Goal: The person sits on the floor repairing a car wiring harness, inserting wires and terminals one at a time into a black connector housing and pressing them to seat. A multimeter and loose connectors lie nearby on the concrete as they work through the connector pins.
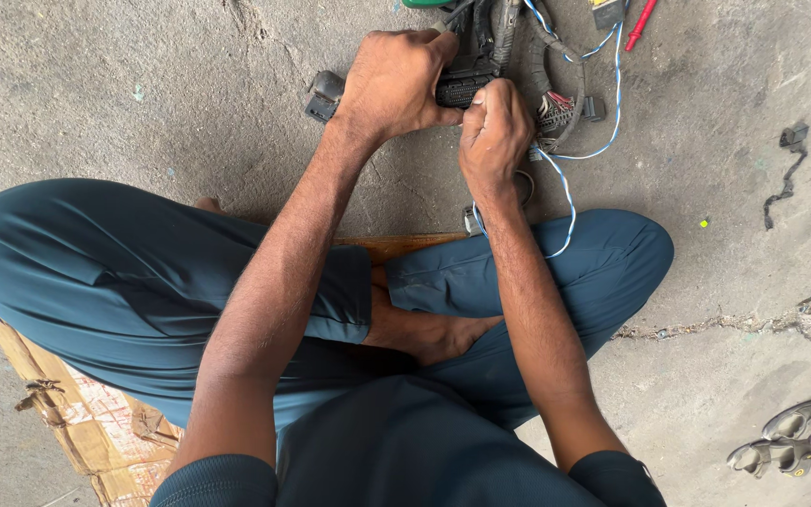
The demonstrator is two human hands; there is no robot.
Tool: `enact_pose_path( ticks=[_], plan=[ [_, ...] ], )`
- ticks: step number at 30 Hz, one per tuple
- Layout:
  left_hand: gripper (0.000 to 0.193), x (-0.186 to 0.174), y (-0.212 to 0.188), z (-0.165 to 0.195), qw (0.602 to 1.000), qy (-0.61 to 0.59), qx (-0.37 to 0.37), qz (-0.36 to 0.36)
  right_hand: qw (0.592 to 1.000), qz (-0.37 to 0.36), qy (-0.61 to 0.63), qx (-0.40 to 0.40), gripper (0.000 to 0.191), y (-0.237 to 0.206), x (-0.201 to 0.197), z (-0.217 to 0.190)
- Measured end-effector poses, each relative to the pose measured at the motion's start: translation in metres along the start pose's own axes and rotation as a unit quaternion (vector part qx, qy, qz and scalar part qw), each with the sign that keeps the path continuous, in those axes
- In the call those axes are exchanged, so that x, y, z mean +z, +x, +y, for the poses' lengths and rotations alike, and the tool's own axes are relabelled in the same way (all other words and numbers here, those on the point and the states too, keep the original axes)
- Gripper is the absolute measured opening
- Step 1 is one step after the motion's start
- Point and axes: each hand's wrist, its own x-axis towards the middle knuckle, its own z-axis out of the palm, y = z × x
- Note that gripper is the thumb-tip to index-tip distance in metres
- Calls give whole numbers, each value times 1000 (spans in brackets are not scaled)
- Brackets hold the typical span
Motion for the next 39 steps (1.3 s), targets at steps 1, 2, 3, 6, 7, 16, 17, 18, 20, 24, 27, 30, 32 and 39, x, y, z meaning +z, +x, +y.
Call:
enact_pose_path(
  ticks=[1,2,3,6,7,16,17,18,20,24,27,30,32,39],
  plan=[
    [68,-1,-1,0,1000,-1,3,4,999,-1,32,9,11,-1,0,0],
    [69,-3,-1,0,1000,-2,7,8,999,4,43,12,11,-2,0,0],
    [70,-4,-1,0,1000,-4,1,-1,998,11,54,15,11,-2,0,1],
    [73,-6,0,-1,1000,-10,-11,-15,997,23,67,31,12,-3,0,1],
    [74,-6,0,0,1000,-15,-11,-13,997,23,69,39,12,-4,0,1],
    [74,-1,-1,-1,1000,-12,-14,-6,996,8,82,33,21,-4,2,2],
    [74,-2,-1,0,1000,-12,-13,-6,996,9,83,29,21,-4,2,2],
    [76,-2,0,0,1000,-11,-12,-6,996,10,83,26,20,-4,2,2],
    [79,-3,0,1,1000,-7,-10,-5,997,12,76,17,19,-4,1,2],
    [74,-3,0,0,1000,0,-13,-12,1000,5,14,-3,16,-2,-1,0],
    [71,0,-1,-1,1000,5,-9,-7,999,-2,-40,-19,16,0,-2,-2],
    [69,2,0,0,1000,9,-7,-8,999,-5,-49,-14,17,1,-1,-4],
    [73,2,-1,0,1000,10,7,11,1000,-6,-12,0,15,-1,-1,-3],
    [71,-4,-2,1,1000,-11,-1,6,992,19,109,58,16,-4,2,4]
  ],
)
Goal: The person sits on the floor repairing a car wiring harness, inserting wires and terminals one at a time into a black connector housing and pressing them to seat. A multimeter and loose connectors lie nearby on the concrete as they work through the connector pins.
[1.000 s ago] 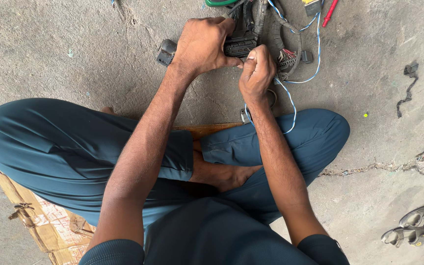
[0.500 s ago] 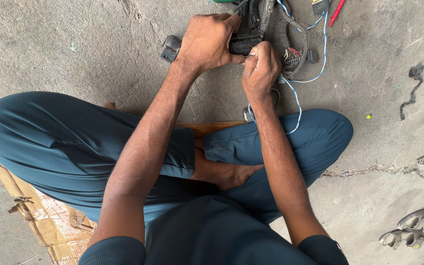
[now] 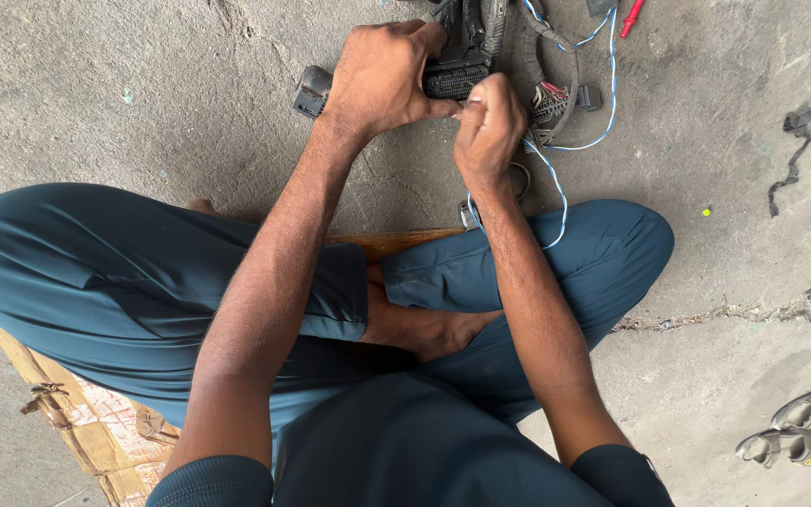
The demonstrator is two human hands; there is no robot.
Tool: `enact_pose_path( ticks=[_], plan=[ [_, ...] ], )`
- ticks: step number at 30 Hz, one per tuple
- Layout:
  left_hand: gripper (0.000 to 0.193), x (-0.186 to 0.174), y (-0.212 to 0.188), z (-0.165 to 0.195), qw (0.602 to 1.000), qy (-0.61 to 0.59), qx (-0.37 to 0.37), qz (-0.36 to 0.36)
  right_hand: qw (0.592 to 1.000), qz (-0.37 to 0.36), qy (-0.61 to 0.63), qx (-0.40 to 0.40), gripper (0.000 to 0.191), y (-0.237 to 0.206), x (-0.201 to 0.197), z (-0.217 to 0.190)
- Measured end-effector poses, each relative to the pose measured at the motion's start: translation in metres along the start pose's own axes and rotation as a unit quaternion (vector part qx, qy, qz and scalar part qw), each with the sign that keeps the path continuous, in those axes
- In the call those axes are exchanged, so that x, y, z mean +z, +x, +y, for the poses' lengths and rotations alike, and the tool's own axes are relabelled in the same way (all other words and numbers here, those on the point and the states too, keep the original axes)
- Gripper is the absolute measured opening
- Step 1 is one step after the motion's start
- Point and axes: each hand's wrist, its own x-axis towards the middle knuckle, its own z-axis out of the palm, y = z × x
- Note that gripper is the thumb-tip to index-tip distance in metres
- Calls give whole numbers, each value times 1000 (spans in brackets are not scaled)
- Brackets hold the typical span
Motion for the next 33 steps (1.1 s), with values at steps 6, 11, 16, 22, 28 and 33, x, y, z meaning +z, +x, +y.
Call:
enact_pose_path(
  ticks=[6,11,16,22,28,33],
  plan=[
    [72,4,1,1,1000,-18,-18,-3,999,-2,-11,-40,18,2,1,-3],
    [73,2,0,0,1000,-12,-18,-3,999,-10,-17,-42,22,2,0,-4],
    [70,1,1,0,1000,-3,-9,6,998,-9,-36,-52,22,1,0,-4],
    [69,0,2,1,1000,-10,-19,-2,999,-13,-16,-48,21,0,0,-1],
    [70,-4,2,1,1000,-7,-13,0,999,-12,-25,-40,19,-2,1,2],
    [71,-1,3,3,1000,2,-8,7,998,-18,-39,-38,19,1,2,-2]
  ],
)
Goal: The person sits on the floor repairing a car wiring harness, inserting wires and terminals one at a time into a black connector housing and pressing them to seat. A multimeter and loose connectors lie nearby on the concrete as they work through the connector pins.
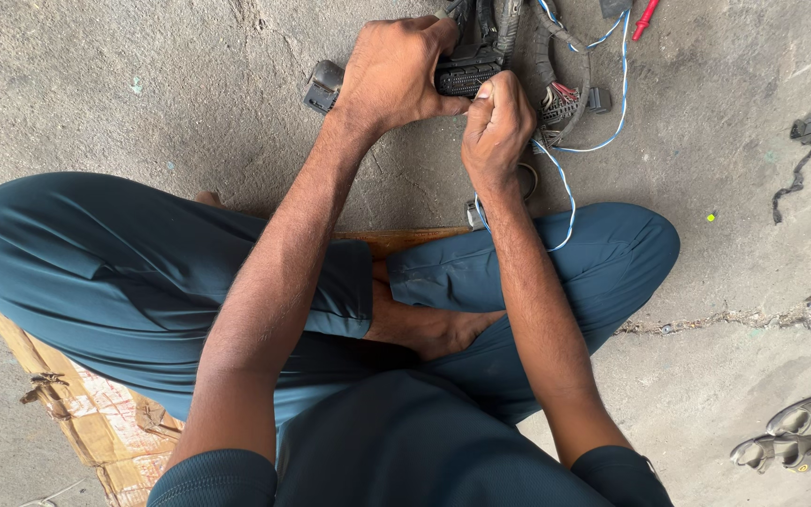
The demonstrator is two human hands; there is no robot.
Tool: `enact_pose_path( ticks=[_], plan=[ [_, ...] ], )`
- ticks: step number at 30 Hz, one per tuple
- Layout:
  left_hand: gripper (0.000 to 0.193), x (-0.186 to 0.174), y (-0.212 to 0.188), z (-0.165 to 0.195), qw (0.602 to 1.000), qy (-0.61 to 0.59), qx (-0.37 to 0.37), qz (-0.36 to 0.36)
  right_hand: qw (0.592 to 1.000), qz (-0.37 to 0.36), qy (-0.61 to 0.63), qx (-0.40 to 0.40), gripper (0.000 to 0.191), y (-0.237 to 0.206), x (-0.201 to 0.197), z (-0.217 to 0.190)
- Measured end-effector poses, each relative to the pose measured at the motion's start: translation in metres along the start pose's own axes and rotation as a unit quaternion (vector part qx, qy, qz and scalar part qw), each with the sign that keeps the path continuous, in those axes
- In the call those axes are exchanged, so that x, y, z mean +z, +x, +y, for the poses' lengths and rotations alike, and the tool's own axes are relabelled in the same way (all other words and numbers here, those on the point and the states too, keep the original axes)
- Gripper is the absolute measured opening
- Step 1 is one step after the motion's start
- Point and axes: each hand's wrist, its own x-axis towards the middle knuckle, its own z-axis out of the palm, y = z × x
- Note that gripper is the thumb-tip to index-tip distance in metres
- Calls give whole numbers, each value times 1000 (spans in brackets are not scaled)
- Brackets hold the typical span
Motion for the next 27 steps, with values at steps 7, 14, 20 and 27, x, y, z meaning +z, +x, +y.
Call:
enact_pose_path(
  ticks=[7,14,20,27],
  plan=[
    [70,0,0,0,1000,21,-1,-13,990,-2,-133,-47,15,4,-1,-8],
    [65,-4,0,2,1000,-3,14,10,1000,5,2,-12,11,-1,-1,0],
    [71,-8,2,4,1000,-16,-7,-14,999,10,27,13,16,-7,0,6],
    [70,-9,1,3,1000,-17,1,3,999,12,29,19,20,-5,1,6]
  ],
)
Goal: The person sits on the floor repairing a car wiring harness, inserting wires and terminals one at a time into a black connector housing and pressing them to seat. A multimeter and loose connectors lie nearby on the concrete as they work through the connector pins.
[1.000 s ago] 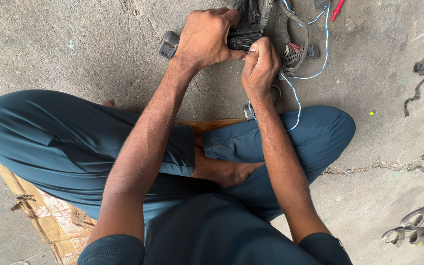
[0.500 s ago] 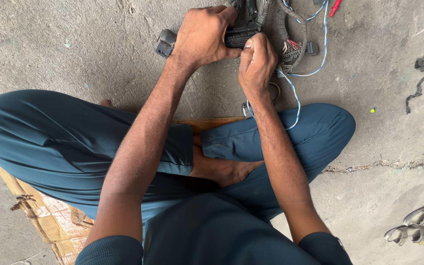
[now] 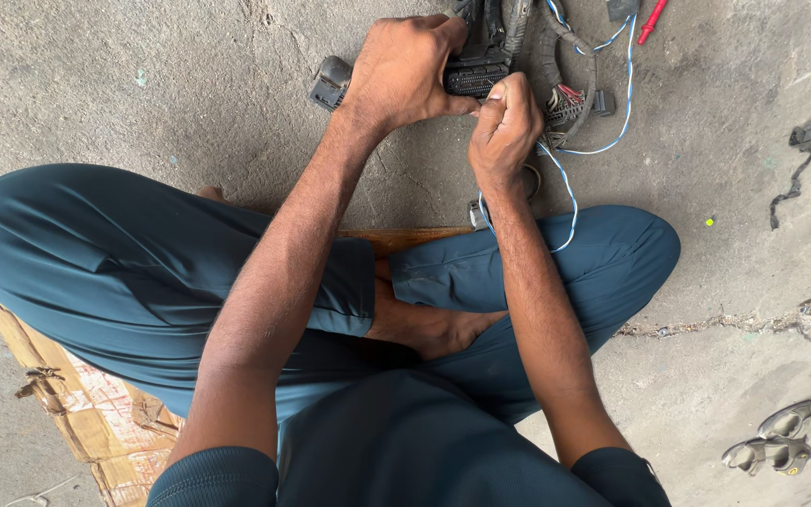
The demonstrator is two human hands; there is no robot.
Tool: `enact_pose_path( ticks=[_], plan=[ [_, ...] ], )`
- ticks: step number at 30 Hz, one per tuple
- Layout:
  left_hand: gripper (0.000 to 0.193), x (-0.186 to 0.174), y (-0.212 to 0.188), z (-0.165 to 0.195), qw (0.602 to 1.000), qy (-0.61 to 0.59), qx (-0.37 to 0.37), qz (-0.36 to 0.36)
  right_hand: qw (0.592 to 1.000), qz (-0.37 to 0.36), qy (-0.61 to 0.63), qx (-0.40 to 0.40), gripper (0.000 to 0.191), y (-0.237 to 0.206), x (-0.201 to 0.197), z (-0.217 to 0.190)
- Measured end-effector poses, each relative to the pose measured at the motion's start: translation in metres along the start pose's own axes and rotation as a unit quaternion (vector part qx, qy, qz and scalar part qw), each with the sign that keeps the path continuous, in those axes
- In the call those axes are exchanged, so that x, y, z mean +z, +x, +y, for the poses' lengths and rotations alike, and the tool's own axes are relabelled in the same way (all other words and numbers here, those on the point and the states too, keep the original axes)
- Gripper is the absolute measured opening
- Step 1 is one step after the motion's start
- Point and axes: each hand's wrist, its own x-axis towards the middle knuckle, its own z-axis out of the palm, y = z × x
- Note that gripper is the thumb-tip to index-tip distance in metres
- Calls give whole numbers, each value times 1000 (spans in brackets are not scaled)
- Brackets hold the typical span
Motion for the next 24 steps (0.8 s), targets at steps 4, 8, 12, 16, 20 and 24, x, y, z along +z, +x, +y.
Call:
enact_pose_path(
  ticks=[4,8,12,16,20,24],
  plan=[
    [72,4,1,1,1000,6,0,9,1000,-9,3,1,19,4,-1,-6],
    [74,5,1,0,1000,14,-1,-4,998,-2,-59,-29,16,8,-1,-12],
    [71,5,0,0,1000,23,7,0,997,-9,-71,-41,14,10,-2,-13],
    [69,3,0,2,1000,11,8,4,999,-3,-32,-31,15,6,-3,-9],
    [73,-1,1,1,1000,9,4,-19,1000,5,-10,-23,16,1,-2,-5],
    [76,-2,1,2,1000,3,-7,-17,1000,4,-2,-24,18,-2,0,-1]
  ],
)
